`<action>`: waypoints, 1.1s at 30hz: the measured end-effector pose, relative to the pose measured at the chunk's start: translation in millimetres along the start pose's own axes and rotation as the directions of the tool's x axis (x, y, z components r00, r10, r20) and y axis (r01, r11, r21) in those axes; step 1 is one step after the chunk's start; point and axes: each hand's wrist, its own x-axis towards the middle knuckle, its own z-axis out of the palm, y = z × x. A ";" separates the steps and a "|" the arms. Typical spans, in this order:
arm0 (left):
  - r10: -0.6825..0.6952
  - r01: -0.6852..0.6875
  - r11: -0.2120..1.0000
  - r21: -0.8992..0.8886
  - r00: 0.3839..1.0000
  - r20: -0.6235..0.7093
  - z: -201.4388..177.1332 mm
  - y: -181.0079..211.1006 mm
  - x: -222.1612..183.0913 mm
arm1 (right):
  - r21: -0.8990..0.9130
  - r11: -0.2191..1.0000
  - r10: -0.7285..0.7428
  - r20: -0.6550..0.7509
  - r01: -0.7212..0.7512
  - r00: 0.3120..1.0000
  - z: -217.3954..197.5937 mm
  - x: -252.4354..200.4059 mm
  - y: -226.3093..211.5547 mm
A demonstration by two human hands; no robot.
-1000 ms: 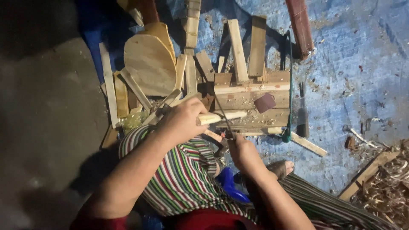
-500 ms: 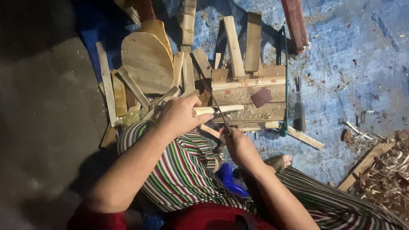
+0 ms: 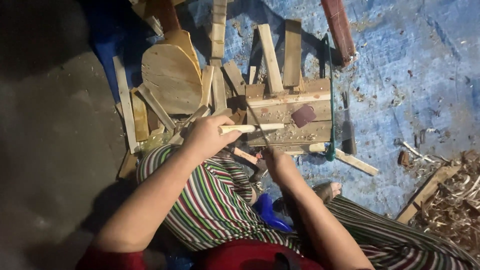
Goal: Shaping a wooden component using a curved hand blade to shave off thin layers.
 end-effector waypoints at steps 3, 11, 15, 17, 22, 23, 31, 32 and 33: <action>0.023 -0.023 1.000 0.016 1.000 0.005 -0.2 -1.6 -2.2 | -0.063 0.987 0.143 -0.045 -0.146 0.989 23.7 52.0 70.0; -0.115 0.115 0.993 0.005 0.989 0.091 -14.8 17.0 -6.5 | -0.004 1.000 -0.011 0.005 0.011 1.000 -16.3 -30.5 -37.6; -0.067 0.062 0.997 0.054 0.993 0.101 -9.1 7.0 -5.5 | -0.049 0.997 0.064 -0.036 -0.066 0.997 21.1 35.6 60.1; -0.024 0.020 0.999 0.048 0.996 0.090 -4.8 3.5 -1.9 | -0.104 0.990 0.090 -0.046 -0.095 0.995 30.6 48.4 74.1; 0.143 -0.145 0.982 0.117 0.989 0.027 -7.3 2.6 -1.0 | -0.037 0.999 0.009 0.004 -0.009 1.000 -7.7 -13.4 -19.2; 0.161 -0.164 0.978 0.132 0.986 0.036 -9.5 6.1 -4.9 | -0.012 1.000 0.017 0.036 -0.016 0.999 -13.2 -26.9 -34.0; 0.244 -0.240 0.947 0.213 0.970 0.008 9.0 -13.2 -3.1 | 0.035 0.999 0.024 0.022 -0.024 0.999 -3.5 -16.7 -16.8; 0.198 -0.202 0.954 0.220 0.979 0.040 8.0 -10.3 -4.5 | -0.028 0.999 -0.022 -0.009 0.022 1.000 -1.1 -20.3 -17.9; 0.159 -0.169 0.959 0.228 0.985 0.063 6.7 -7.1 -1.6 | -0.096 0.993 -0.077 -0.044 0.072 0.996 -1.6 -19.2 -19.4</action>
